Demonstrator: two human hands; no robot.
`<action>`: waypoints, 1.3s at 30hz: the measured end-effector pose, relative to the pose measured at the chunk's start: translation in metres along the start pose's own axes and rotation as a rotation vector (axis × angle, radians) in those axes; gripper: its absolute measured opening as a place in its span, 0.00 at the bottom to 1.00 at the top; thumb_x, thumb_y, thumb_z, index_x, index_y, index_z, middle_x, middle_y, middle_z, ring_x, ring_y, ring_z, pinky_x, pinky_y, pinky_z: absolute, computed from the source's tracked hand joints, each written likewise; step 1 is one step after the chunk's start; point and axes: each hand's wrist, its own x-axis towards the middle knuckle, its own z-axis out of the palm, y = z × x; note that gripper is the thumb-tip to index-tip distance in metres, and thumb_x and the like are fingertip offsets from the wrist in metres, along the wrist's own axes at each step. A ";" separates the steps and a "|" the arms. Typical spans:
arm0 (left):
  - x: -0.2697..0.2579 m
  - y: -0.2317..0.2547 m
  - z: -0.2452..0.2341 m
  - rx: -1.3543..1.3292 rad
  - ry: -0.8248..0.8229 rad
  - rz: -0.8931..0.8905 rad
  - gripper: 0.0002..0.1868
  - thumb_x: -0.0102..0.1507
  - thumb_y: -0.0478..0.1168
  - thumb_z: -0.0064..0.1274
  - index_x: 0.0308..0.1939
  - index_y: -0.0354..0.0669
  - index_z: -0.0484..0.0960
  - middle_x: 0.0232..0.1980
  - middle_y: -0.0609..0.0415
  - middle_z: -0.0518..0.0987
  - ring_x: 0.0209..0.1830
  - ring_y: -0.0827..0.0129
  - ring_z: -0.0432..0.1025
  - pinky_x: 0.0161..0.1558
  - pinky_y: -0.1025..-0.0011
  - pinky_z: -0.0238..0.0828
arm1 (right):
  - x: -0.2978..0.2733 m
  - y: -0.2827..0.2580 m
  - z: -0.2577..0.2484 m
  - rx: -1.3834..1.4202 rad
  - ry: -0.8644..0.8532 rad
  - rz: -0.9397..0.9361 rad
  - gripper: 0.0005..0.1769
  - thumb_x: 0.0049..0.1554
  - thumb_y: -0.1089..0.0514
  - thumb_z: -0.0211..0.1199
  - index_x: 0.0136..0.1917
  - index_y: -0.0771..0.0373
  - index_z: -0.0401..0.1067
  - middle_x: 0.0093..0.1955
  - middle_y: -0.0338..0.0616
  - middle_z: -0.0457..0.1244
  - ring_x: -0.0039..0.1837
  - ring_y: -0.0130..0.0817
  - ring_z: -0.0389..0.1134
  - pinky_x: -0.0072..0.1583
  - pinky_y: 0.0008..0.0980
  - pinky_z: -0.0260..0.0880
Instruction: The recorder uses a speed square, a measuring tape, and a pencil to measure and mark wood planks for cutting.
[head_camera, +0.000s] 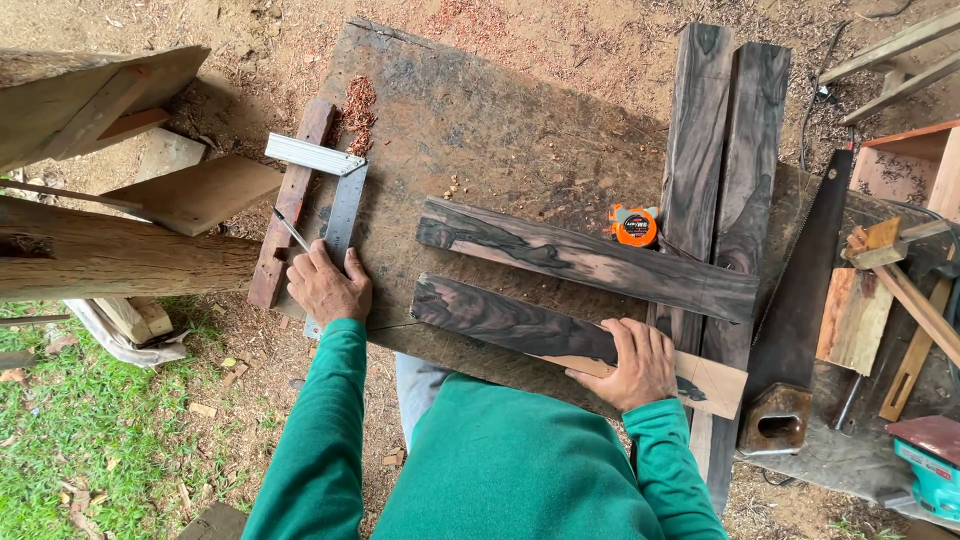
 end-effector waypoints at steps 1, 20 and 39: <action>0.000 0.000 0.000 0.001 -0.001 0.000 0.26 0.66 0.54 0.57 0.60 0.42 0.73 0.50 0.45 0.69 0.52 0.50 0.63 0.51 0.54 0.58 | 0.000 0.000 0.000 0.000 -0.001 0.000 0.52 0.31 0.28 0.79 0.63 0.54 0.68 0.60 0.42 0.62 0.64 0.46 0.61 0.68 0.51 0.57; -0.004 -0.017 0.015 0.018 0.069 0.100 0.25 0.68 0.53 0.62 0.61 0.43 0.73 0.50 0.45 0.69 0.53 0.48 0.65 0.49 0.52 0.59 | 0.003 -0.001 -0.009 0.064 0.036 0.010 0.51 0.30 0.30 0.80 0.61 0.55 0.70 0.61 0.44 0.62 0.64 0.48 0.62 0.65 0.50 0.59; -0.007 -0.036 0.030 -0.016 0.055 0.168 0.23 0.69 0.44 0.59 0.61 0.38 0.68 0.53 0.41 0.66 0.57 0.45 0.62 0.55 0.50 0.58 | -0.006 0.017 -0.002 0.087 0.003 -0.040 0.53 0.33 0.28 0.79 0.63 0.56 0.66 0.60 0.45 0.60 0.63 0.46 0.61 0.65 0.49 0.58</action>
